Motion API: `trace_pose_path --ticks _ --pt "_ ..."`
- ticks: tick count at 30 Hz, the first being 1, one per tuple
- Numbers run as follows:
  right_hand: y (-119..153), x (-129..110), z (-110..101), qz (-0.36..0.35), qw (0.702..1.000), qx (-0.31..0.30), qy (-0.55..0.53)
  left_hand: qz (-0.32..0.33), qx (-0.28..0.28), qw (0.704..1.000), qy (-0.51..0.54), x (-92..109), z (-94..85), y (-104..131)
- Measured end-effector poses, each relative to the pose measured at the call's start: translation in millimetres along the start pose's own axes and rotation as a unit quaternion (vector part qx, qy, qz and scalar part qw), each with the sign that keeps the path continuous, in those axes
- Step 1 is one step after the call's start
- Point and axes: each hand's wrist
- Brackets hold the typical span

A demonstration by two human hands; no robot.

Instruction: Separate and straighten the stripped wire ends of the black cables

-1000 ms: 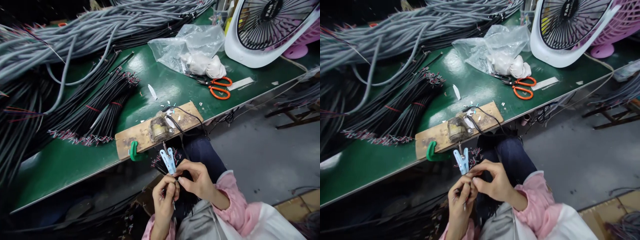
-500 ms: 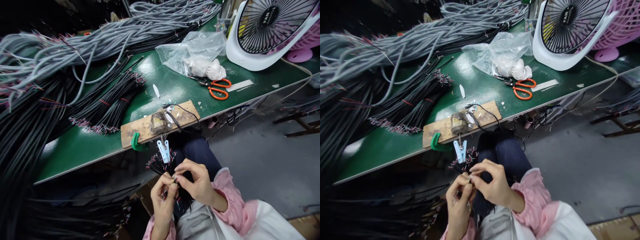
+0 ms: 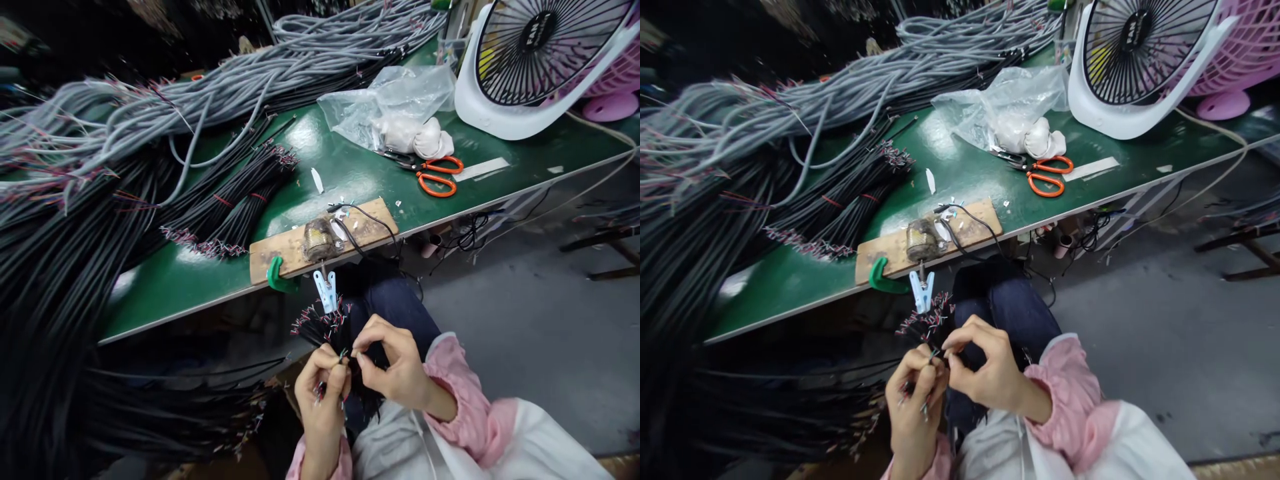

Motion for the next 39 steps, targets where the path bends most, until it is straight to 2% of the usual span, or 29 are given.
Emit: trace_pose_path --ticks 4,9,16,22,31,39 --pt "-1 3 -1 0.016 1.000 0.020 -0.010 -0.022 0.015 1.000 0.014 3 -0.8 1" --pt "-1 4 -1 0.038 0.999 0.012 -0.002 -0.035 0.067 0.997 -0.023 5 -0.5 6" --pt "0 6 2 0.056 0.998 -0.013 -0.001 0.013 0.027 0.999 -0.033 -2 -4.8 7" --pt "-1 6 4 0.061 0.997 -0.043 -0.023 0.071 0.007 0.997 -0.024 -1 -3.5 6" --pt "-4 7 6 0.039 0.997 -0.063 -0.026 0.078 0.000 0.996 -0.031 -6 -6.8 5" --pt "-5 10 6 0.049 0.997 -0.050 -0.012 0.082 -0.017 0.995 -0.054 -9 -10.4 3"
Point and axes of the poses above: each hand's wrist, its own y-axis away from the middle knuckle, its own z-axis out of the palm, x = y × z, and after that the axes turned 1 degree about z, right-handed
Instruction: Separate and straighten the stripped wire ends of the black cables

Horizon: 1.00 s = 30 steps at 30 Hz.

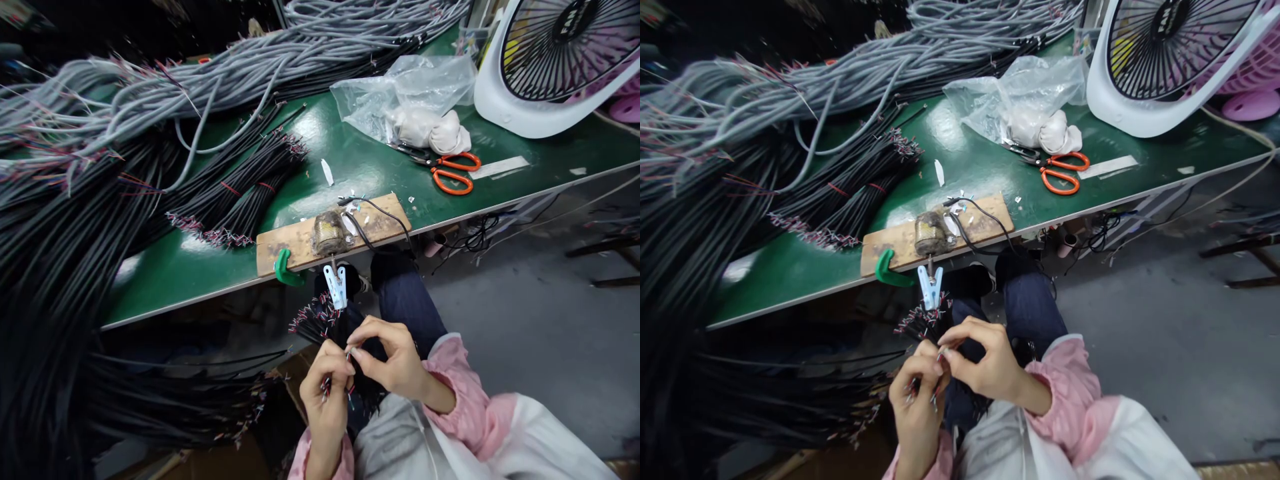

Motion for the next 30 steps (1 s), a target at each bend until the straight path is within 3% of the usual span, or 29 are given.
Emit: trace_pose_path --ticks 11,20,30 --pt "-0.5 2.7 -0.2 0.009 1.000 -0.004 -0.013 -0.029 0.018 0.999 -0.003 0.5 4.0 -2.5" --pt "-2.6 2.6 1.1 -0.016 1.000 0.012 -0.001 -0.027 0.001 1.000 0.003 -4.4 2.9 -5.1" --pt "-1.2 5.8 4.2 -0.019 0.999 0.028 -0.002 -0.066 0.010 0.997 0.024 5.2 7.9 -4.3"
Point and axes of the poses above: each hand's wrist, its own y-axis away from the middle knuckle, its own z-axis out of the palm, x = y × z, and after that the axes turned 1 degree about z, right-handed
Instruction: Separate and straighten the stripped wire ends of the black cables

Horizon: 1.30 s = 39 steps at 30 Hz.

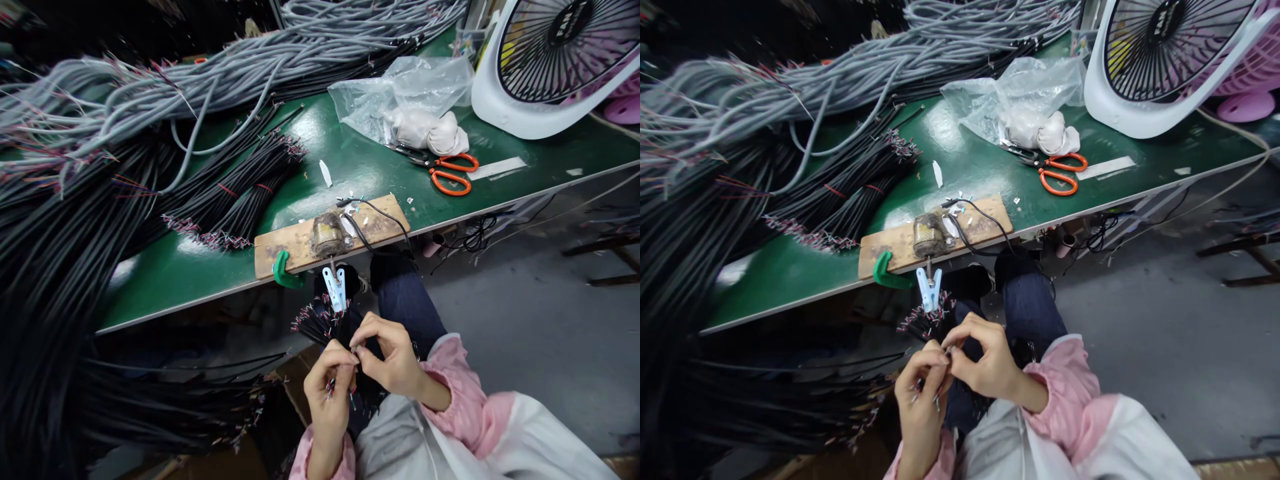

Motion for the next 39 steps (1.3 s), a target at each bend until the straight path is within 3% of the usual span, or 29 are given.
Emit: trace_pose_path --ticks 5,10,12,16,18,25,33,39 --pt "3 5 0 0.001 0.999 0.032 0.013 -0.008 -0.008 1.000 0.014 0 -3.2 4" --pt "-6 11 -12 0.025 0.994 0.108 0.002 -0.003 -0.017 0.999 0.038 2 -2.9 11" --pt "-7 12 -14 0.035 0.995 0.093 -0.027 -0.004 -0.008 0.999 0.041 3 -0.7 10" --pt "-2 12 -10 0.032 0.995 -0.033 -0.090 -0.022 0.035 0.998 0.043 5 2.3 5" --pt "1 12 -7 0.037 0.993 -0.063 -0.094 -0.029 0.050 0.997 0.045 5 1.1 3" --pt "-5 5 -13 0.007 0.996 -0.092 -0.013 -0.015 0.047 0.998 0.031 -4 -8.6 2" --pt "-4 1 -8 -0.027 0.997 -0.063 0.028 -0.028 0.036 0.999 0.016 -4 -8.9 1" --pt "0 8 -7 0.024 0.999 -0.033 0.004 -0.035 0.038 0.998 0.021 4 -2.9 3"
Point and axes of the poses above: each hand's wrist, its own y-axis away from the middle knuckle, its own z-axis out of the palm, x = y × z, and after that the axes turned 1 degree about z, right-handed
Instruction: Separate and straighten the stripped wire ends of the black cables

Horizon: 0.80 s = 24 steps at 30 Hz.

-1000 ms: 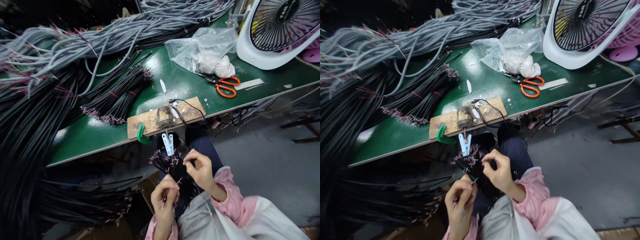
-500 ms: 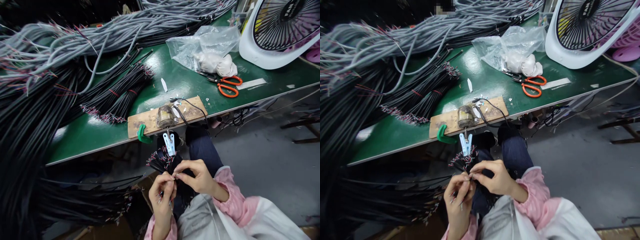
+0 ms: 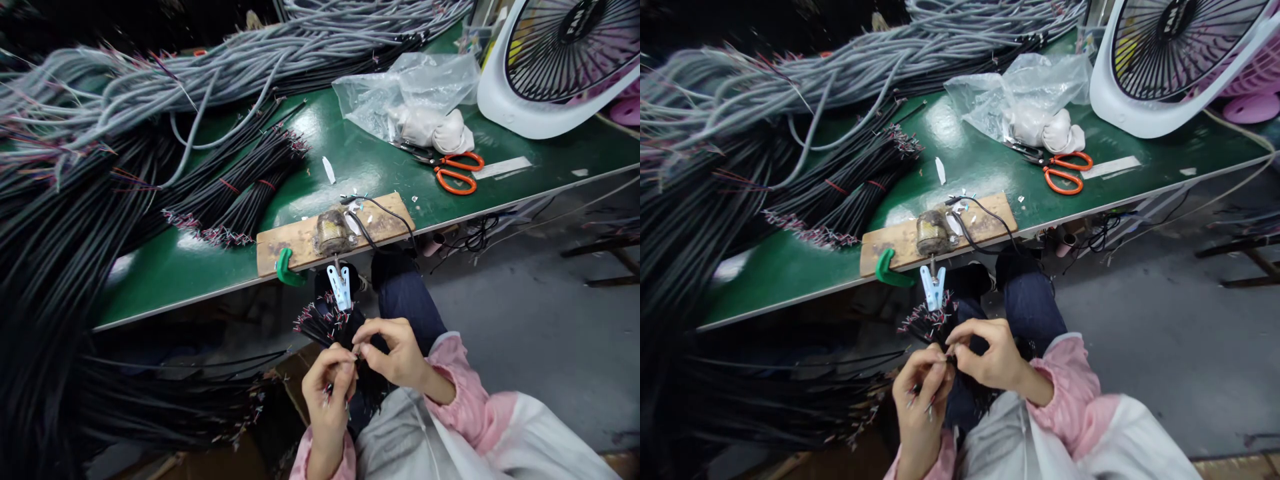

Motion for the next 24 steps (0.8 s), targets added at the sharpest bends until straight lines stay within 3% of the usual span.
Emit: trace_pose_path --ticks 4,8,16,24 --pt "1 5 -1 0.051 0.997 -0.015 -0.059 -0.005 0.009 1.000 0.004 -1 -2.4 1" --pt "1 4 -1 0.041 0.996 -0.052 -0.062 0.011 0.002 1.000 0.001 -7 -8.0 -1" --pt "0 6 1 0.081 0.996 -0.006 -0.043 -0.004 0.022 1.000 -0.004 -9 -9.5 0" --pt "3 6 3 0.050 0.997 -0.047 -0.037 -0.001 0.025 1.000 -0.010 -8 -7.0 -3"
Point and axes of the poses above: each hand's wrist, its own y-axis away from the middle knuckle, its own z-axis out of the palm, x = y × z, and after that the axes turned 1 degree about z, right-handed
